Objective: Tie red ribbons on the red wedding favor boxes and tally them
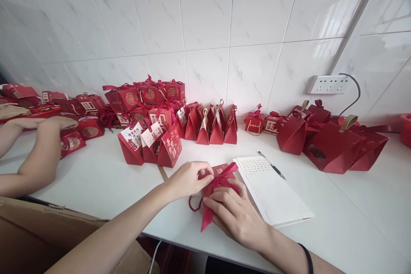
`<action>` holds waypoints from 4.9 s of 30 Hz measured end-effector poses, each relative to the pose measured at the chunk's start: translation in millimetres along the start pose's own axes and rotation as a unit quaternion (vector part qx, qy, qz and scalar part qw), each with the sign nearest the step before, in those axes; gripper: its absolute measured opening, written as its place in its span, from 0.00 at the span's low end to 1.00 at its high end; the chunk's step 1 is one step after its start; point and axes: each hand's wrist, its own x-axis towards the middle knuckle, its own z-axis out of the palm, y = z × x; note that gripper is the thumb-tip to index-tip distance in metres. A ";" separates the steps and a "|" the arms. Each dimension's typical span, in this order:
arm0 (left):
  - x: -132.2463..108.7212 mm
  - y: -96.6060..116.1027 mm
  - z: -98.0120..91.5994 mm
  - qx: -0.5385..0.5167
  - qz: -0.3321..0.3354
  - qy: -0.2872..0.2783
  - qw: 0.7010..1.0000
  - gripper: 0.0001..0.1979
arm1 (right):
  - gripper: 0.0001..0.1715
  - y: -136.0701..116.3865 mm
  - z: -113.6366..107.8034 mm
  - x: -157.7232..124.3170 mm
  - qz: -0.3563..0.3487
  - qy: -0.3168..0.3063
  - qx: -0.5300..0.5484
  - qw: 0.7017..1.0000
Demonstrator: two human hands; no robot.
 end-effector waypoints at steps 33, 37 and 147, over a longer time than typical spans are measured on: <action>6.0 6.3 24.1 -0.102 -0.017 0.071 0.992 0.04 | 0.10 7.2 -13.3 -0.3 -0.067 0.013 0.098 0.993; 6.0 5.3 21.2 -0.106 -0.013 0.055 0.993 0.05 | 0.17 28.0 -21.8 -5.1 -0.051 -0.002 0.081 0.995; 0.5 -6.5 5.9 -0.193 -0.188 -0.001 0.963 0.15 | 0.24 58.7 -13.3 -5.4 0.567 -0.017 0.522 0.637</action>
